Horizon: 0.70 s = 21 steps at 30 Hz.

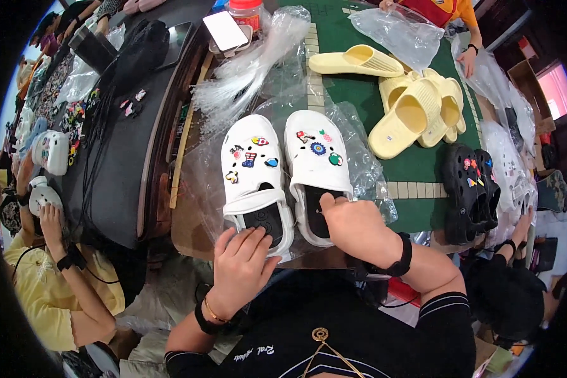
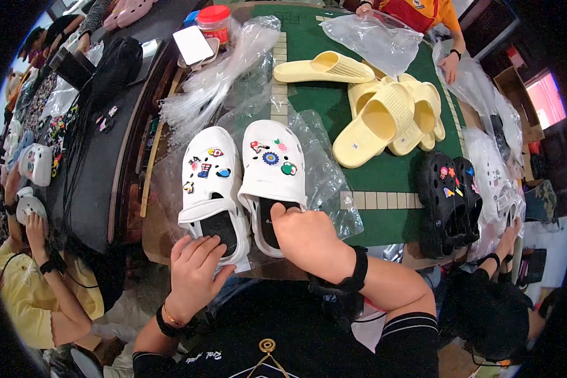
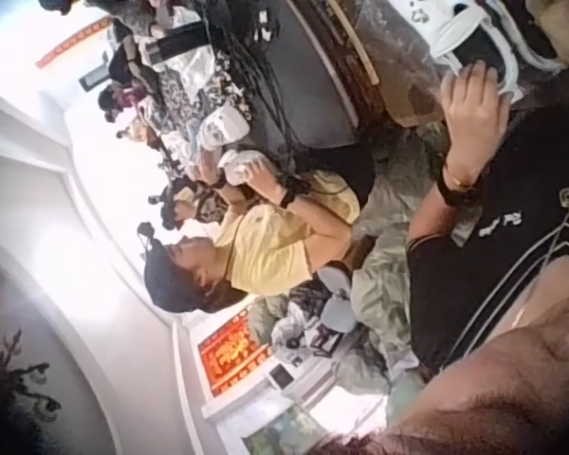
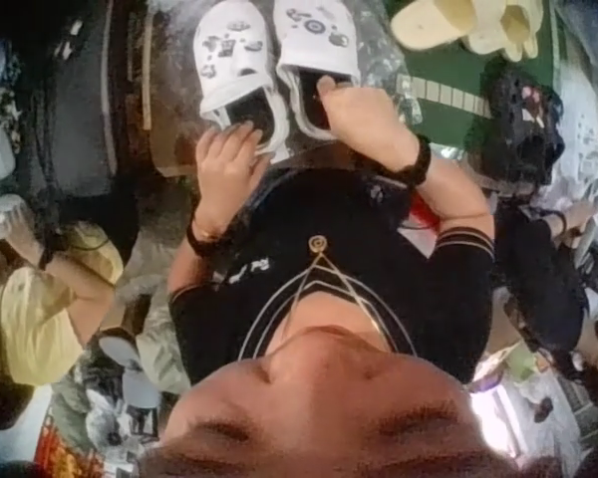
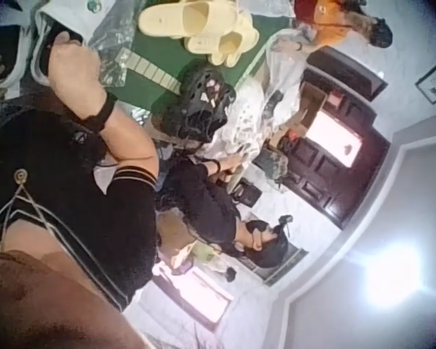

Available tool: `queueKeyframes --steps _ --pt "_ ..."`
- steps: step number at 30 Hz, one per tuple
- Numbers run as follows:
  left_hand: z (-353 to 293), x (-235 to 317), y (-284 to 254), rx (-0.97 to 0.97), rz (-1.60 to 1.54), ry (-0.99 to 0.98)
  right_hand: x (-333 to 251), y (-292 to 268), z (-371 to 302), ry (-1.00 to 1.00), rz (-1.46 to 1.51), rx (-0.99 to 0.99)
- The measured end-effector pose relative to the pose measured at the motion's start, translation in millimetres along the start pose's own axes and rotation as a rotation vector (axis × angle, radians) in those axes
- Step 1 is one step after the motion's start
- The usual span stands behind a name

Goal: The recorder and other workers are seen assembling and packaging decorative shoes and slippers, specifically by attaching pins and placing them in plastic bags.

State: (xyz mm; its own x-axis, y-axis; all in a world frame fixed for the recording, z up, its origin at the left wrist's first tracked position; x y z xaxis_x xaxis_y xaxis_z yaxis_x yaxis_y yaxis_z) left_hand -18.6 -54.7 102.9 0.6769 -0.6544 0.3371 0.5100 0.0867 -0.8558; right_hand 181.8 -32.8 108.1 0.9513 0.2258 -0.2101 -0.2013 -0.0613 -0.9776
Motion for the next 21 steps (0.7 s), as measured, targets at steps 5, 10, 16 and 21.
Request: queueKeyframes --steps 5,10,16,21 --pt "5 -3 0 -0.063 -0.052 -0.028 -9 1 11 -0.061 -0.025 -0.027" --pt "11 -7 -2 -0.105 -0.086 -0.016 -13 9 22 -0.119 -0.065 -0.01" --pt "10 -10 -4 -0.098 -0.118 0.018 -9 12 33 -0.144 -0.037 -0.102" --pt "8 -11 -7 -0.108 -0.14 0.032 1 6 23 -0.028 0.075 -0.112"
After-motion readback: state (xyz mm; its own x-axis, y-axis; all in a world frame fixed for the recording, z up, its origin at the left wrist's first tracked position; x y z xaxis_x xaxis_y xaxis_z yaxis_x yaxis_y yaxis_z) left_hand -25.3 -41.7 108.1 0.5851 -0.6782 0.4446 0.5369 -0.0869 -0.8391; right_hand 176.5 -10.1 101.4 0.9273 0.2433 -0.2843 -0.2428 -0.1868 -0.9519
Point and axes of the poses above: each hand's wrist, its own z-axis towards the middle knuckle, its own y-axis out of the palm, x = y × z, the point moved 5 cm from there along z, towards the middle knuckle, and after that the axes turned 9 degrees about x, right-handed, at the moved point
